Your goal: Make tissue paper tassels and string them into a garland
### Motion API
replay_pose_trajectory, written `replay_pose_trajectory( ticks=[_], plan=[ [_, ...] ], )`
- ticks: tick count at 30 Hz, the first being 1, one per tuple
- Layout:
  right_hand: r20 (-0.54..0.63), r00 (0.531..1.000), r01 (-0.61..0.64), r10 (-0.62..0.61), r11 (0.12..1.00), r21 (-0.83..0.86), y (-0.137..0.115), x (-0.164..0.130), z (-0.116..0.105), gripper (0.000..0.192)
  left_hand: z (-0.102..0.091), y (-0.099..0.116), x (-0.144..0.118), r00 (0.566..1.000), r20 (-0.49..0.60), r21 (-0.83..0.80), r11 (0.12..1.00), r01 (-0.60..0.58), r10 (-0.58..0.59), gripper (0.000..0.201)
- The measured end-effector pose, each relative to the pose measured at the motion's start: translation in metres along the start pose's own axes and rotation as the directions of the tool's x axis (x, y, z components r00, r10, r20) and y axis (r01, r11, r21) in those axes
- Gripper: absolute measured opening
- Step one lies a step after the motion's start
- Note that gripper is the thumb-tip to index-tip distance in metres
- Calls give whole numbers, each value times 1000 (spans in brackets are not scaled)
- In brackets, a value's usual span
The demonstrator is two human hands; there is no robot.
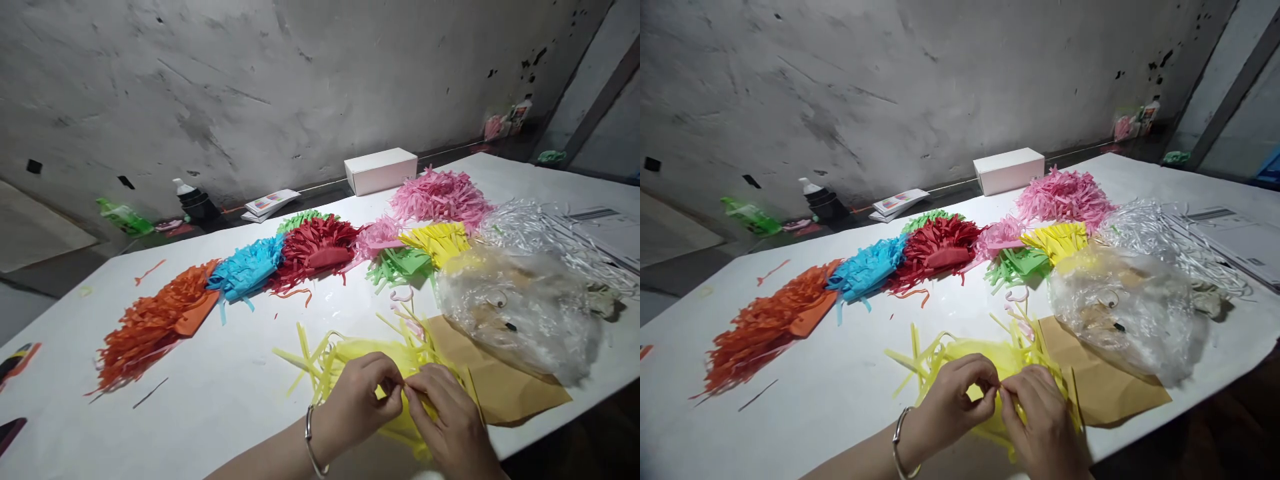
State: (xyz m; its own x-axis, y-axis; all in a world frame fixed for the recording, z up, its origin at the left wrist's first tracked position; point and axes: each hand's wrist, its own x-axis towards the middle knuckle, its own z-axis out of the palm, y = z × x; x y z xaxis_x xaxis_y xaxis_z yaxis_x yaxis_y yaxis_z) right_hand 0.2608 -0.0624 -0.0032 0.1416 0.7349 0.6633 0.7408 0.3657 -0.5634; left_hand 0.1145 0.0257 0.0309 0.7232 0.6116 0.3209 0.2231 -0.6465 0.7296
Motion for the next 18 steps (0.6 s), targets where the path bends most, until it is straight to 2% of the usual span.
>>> replay_pose_trajectory(
  ticks=[3, 5, 10, 13, 16, 18],
  plan=[
    [-57, 997, 42, -44, 998, -50, 2, -1, 0, 13, 0, -2, -1, 1000, -19, 20, 1000, -12, 13, 19],
    [-56, 998, 28, -32, 998, -65, 4, -3, 0, 13, -1, -3, 0, 1000, -19, 4, 1000, 10, -10, 19],
    [0, 998, -56, 56, 996, -73, 8, -8, -3, 8, -5, -3, 3, 990, 116, -161, 981, 105, -86, 9],
    [41, 999, -17, 21, 995, -95, 4, -4, -4, 10, -6, -3, 4, 988, 145, -144, 987, 76, -55, 13],
    [66, 997, 53, -47, 994, -92, -1, 3, -4, 14, -9, -1, 3, 993, 120, -68, 997, 20, -12, 12],
    [48, 997, 56, -52, 995, -77, -4, 4, -3, 15, -13, 2, 2, 995, 94, -22, 1000, -17, 19, 14]
  ],
)
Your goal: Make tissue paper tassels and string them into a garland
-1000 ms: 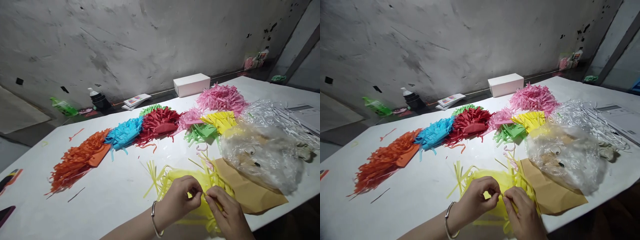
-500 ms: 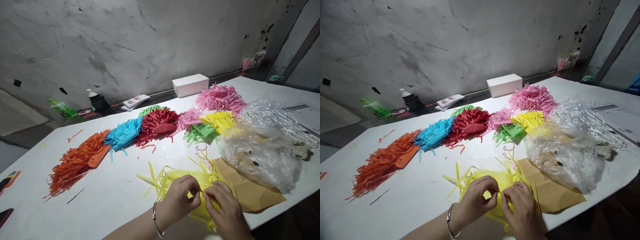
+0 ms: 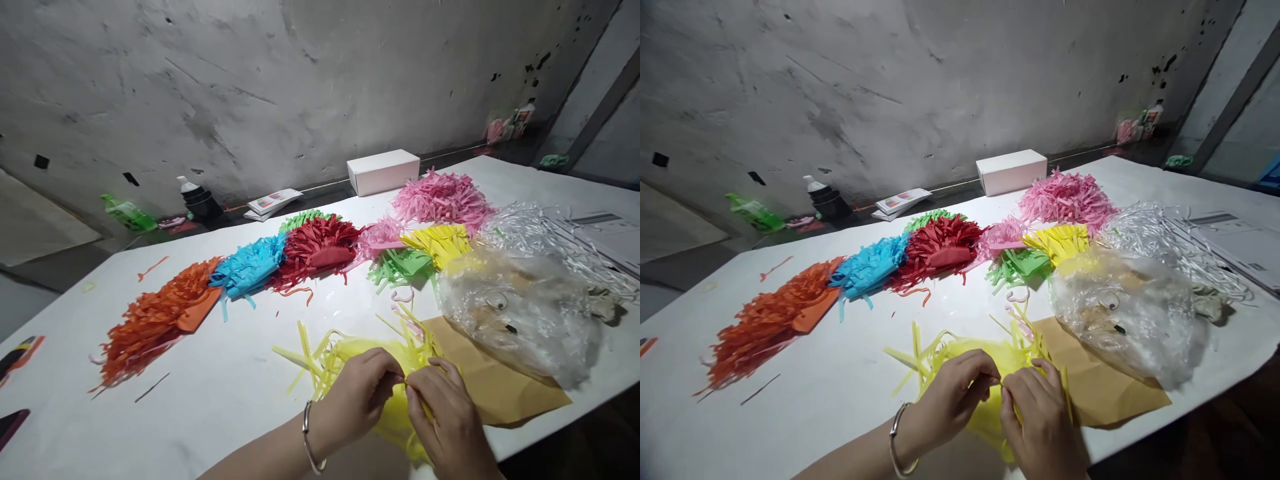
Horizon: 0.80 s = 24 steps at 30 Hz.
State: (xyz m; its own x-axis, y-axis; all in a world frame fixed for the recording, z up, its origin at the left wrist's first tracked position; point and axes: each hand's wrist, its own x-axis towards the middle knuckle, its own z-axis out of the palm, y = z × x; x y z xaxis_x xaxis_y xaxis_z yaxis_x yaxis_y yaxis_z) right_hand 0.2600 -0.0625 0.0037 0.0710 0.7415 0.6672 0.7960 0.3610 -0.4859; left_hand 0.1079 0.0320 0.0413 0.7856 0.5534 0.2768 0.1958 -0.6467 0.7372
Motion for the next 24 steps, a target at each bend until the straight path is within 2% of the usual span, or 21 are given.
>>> replay_pose_trajectory(
  ticks=[4, 7, 8, 11, 14, 16, 18, 20, 21, 22, 23, 24],
  plan=[
    [-45, 998, -41, 45, 996, 73, -1, -6, 1, 14, -12, 5, 0, 1000, -6, -11, 1000, -2, 1, 16],
    [-5, 996, -91, 92, 989, 113, 4, -16, -2, 9, -30, 3, -2, 996, 66, -188, 980, 71, -60, 18],
    [2, 993, -120, 121, 988, 101, 6, -19, -3, 14, -39, 1, -5, 991, 85, -271, 955, 124, -104, 21],
    [16, 988, -154, 154, 988, 26, 10, -26, -6, 37, -80, -13, -19, 949, 83, -457, 835, 306, -303, 32],
    [125, 992, 22, -20, 1000, -22, 6, -26, 0, 33, -134, -38, -46, 868, -59, -487, 773, 406, -493, 35],
    [211, 964, 179, -164, 982, -55, 2, -23, 8, 25, -171, -59, -69, 798, -104, -427, 751, 504, -594, 37],
    [265, 932, 281, -247, 955, -99, 1, -22, 16, 21, -203, -78, -89, 726, -160, -258, 738, 624, -669, 37],
    [295, 912, 336, -286, 932, -135, 3, -24, 20, 18, -222, -89, -102, 675, -245, -177, 716, 675, -696, 35],
    [304, 905, 353, -297, 924, -149, 5, -26, 21, 16, -226, -90, -105, 664, -309, -127, 721, 681, -681, 35],
    [307, 902, 363, -303, 917, -163, 8, -28, 22, 16, -223, -88, -105, 673, -373, -59, 740, 670, -639, 34],
    [312, 898, 375, -310, 910, -175, 10, -30, 21, 17, -215, -82, -102, 707, -426, 36, 770, 637, -565, 32],
    [321, 892, 387, -317, 904, -183, 12, -31, 21, 17, -200, -74, -97, 770, -441, 162, 803, 573, -461, 29]
  ],
)
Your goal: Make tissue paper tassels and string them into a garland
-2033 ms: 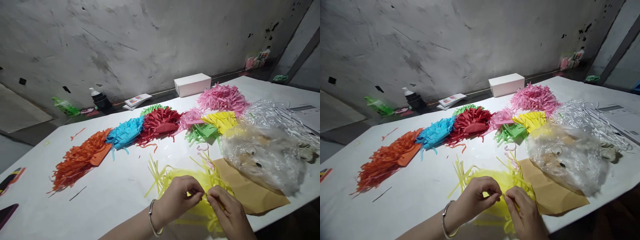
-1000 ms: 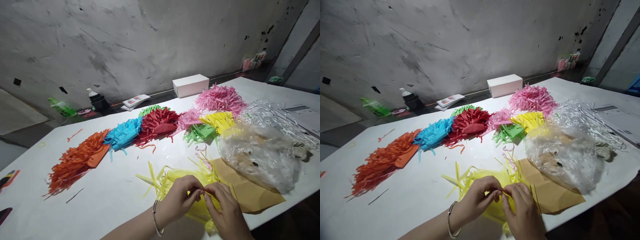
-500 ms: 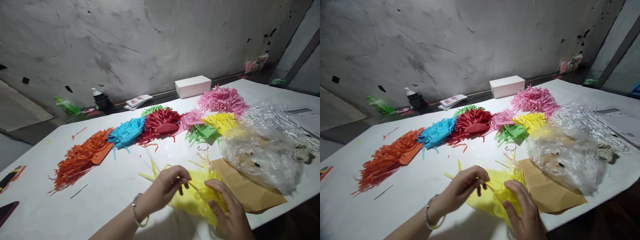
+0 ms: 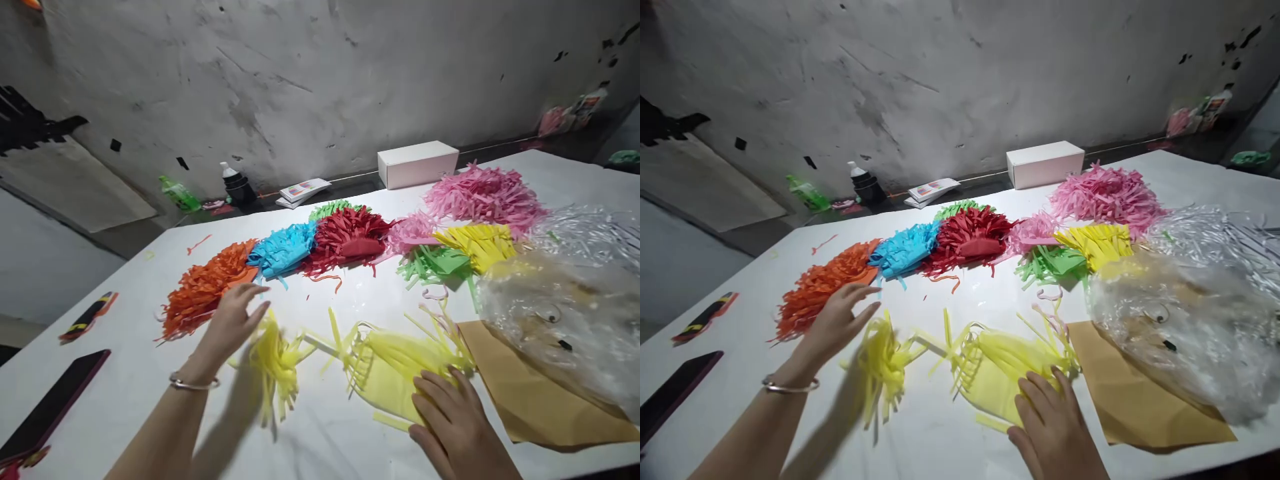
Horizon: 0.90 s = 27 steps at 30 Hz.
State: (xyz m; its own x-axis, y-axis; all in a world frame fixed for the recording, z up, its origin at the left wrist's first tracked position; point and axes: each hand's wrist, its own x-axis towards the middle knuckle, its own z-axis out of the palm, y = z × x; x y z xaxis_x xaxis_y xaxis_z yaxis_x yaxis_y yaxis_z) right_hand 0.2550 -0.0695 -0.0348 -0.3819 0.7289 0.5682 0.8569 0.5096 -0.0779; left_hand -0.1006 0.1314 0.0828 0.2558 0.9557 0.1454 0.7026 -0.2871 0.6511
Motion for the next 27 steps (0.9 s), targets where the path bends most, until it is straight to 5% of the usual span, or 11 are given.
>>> replay_pose_trajectory(
  ticks=[2, 6, 8, 10, 14, 16, 19, 23, 24, 25, 27],
  plan=[
    [22, 1000, 21, -21, 1000, -21, 1, -3, 0, 17, 35, 31, -18, 939, 111, -6, 945, -327, 325, 20],
    [49, 995, 89, -86, 994, -63, 1, -3, -4, 20, 121, 83, -58, 494, 489, -236, 654, -718, 719, 26],
    [56, 993, 107, -102, 991, -79, 1, -4, -6, 22, 149, 90, -65, 443, 505, -220, 607, -764, 741, 32],
    [54, 993, 107, -102, 990, -94, 1, -7, -8, 20, 161, 82, -62, 497, 491, -123, 622, -773, 715, 49],
    [13, 996, 86, -85, 990, -112, 2, -18, -10, 20, 149, 52, -43, 808, 338, 314, 751, -581, 483, 48],
    [9, 998, 68, -67, 991, -112, 2, -20, -12, 22, 137, 43, -39, 888, 220, 432, 775, -461, 404, 35],
    [-8, 998, 55, -56, 994, -94, 2, -20, -12, 26, 130, 43, -49, 838, 197, 373, 752, -544, 509, 30],
    [-7, 999, 39, -39, 995, -87, 1, -19, -13, 26, 142, 53, -66, 568, 412, 163, 555, -816, 713, 26],
    [-4, 999, 32, -33, 995, -92, 1, -20, -13, 25, 145, 53, -66, 565, 446, 163, 557, -814, 694, 27],
    [-4, 1000, 25, -26, 995, -97, 0, -21, -13, 25, 146, 53, -64, 619, 448, 208, 598, -774, 646, 30],
    [-14, 1000, 2, -3, 994, -105, 0, -23, -13, 25, 145, 51, -59, 798, 347, 368, 711, -599, 493, 37]
  ],
)
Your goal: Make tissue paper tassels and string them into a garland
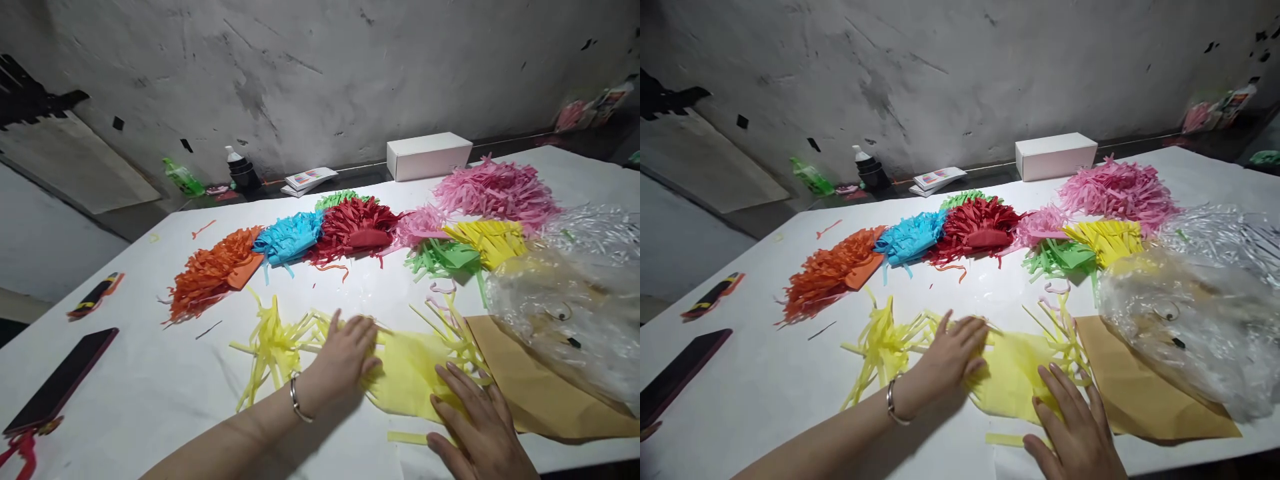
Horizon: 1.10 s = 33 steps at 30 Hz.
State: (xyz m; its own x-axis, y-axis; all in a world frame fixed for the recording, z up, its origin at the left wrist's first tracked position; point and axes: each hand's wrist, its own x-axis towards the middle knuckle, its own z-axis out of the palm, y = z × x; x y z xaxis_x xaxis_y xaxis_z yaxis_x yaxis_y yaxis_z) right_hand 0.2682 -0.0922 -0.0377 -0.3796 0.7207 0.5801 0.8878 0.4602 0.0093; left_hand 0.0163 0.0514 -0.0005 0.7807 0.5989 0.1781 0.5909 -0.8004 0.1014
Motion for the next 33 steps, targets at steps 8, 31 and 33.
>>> replay_pose_trajectory(
  ticks=[8, 31, 33],
  plan=[
    [50, 995, -88, 89, 996, -20, 1, -8, 8, 39, -10, 27, -6, 915, 42, -216, 898, -383, 401, 43],
    [48, 999, 6, -24, 938, 345, -2, 13, -1, 30, -21, 35, -45, 987, 49, -559, 823, -102, 156, 24],
    [33, 997, -72, 64, 921, 383, -2, 20, 2, 24, -20, 37, -51, 995, 94, -545, 836, 59, -8, 20]
  ],
)
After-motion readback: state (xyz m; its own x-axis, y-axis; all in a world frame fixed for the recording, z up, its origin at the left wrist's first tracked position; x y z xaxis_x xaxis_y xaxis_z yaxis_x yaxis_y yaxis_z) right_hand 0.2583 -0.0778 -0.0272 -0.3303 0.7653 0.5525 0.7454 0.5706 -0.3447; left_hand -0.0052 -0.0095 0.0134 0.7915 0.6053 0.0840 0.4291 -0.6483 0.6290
